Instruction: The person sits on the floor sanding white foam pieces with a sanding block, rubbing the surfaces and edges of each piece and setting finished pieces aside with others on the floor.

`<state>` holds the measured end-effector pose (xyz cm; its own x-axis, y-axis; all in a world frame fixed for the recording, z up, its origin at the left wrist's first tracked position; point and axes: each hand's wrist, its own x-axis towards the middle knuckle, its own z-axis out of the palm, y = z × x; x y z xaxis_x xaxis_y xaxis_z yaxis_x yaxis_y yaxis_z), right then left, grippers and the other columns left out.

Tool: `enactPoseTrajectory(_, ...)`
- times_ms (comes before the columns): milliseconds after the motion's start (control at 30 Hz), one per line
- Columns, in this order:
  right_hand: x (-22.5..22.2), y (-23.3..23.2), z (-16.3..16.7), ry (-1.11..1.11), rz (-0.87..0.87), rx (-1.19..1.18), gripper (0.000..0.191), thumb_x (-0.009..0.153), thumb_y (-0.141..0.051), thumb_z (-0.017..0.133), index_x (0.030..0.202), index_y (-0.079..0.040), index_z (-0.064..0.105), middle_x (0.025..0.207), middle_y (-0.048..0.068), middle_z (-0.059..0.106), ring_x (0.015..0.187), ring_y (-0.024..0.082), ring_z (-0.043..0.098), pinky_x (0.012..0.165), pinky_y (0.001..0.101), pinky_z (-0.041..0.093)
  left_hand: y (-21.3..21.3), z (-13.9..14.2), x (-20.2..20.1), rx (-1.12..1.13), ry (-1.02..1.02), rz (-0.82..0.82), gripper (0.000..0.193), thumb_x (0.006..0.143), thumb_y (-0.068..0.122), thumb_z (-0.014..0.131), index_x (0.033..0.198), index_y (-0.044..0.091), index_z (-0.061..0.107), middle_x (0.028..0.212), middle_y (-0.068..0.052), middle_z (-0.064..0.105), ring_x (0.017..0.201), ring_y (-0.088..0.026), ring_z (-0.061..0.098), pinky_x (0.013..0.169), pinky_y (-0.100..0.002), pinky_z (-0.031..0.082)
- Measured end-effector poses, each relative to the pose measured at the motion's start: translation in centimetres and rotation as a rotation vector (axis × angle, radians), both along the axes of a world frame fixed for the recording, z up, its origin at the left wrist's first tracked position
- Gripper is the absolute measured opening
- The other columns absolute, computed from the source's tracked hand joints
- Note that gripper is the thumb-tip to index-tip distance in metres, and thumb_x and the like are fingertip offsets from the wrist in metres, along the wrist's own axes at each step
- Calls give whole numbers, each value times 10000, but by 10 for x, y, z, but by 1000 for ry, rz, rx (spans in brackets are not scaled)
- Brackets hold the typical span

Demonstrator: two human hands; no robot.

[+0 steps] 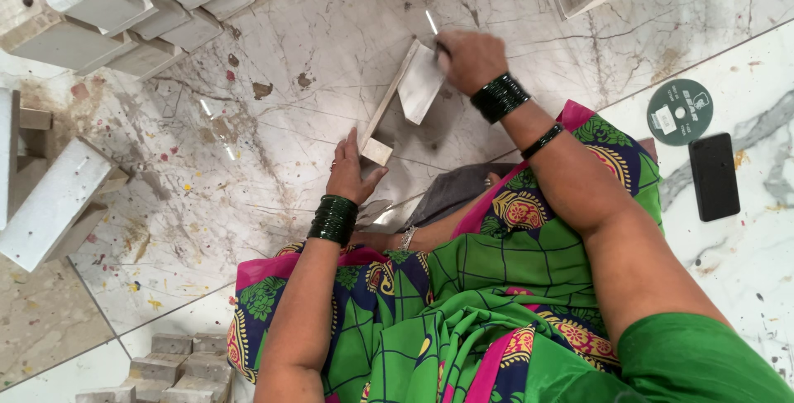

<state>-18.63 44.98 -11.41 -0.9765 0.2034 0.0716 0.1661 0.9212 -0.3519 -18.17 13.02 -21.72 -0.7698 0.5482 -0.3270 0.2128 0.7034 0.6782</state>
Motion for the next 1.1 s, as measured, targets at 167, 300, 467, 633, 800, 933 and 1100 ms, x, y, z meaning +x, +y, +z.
enactPoseTrajectory(167,1,-11,-4,-117,68,-52,192,923,-269,618,1050,-175,727,828,123,721,754,348,693,670,514,532,2,7,0,-1,33,-41,1168,775,470,874,1587,-5,182,1511,-347,359,1391,-470,418,1133,-486,391)
enactPoseTrajectory(300,6,-35,-12,-184,183,-129,226,866,-276,627,1047,-188,731,800,126,727,755,350,696,685,500,542,2,9,0,23,19,-21,1131,768,493,854,1567,-27,246,1505,-312,412,1376,-441,457,1126,-482,408)
enactPoseTrajectory(467,-2,-6,-10,-141,-28,32,200,916,-261,621,1072,-181,719,810,117,724,704,345,694,631,508,525,3,11,-1,10,-24,-3,1065,768,487,856,1535,-22,319,1442,-303,501,1307,-426,533,1081,-460,449)
enactPoseTrajectory(633,0,-1,-15,-59,-3,40,166,941,-267,645,1068,-180,707,875,101,731,807,331,703,684,492,531,4,13,-4,-7,-41,-8,1022,755,489,857,1511,6,366,1326,-284,601,1204,-409,612,1013,-464,491)
enactPoseTrajectory(800,12,-48,-25,-46,226,-118,260,889,-243,652,1132,-161,700,977,98,752,874,329,711,731,481,546,4,13,-3,28,11,-13,977,765,493,859,1474,-3,405,1271,-287,633,1152,-416,636,977,-474,507)
enactPoseTrajectory(933,17,-66,-16,-40,334,-251,309,923,-225,628,1220,-174,698,1044,99,759,885,324,715,775,460,561,5,16,-2,48,15,-17,954,770,486,852,1457,-13,417,1264,-291,637,1151,-428,636,977,-478,509)
enactPoseTrajectory(1100,23,-82,-3,23,392,-345,299,954,-237,612,1239,-178,684,1075,85,765,893,302,725,788,434,566,7,16,0,57,-3,-29,915,784,446,856,1434,-20,411,1261,-301,631,1152,-440,633,975,-485,508)
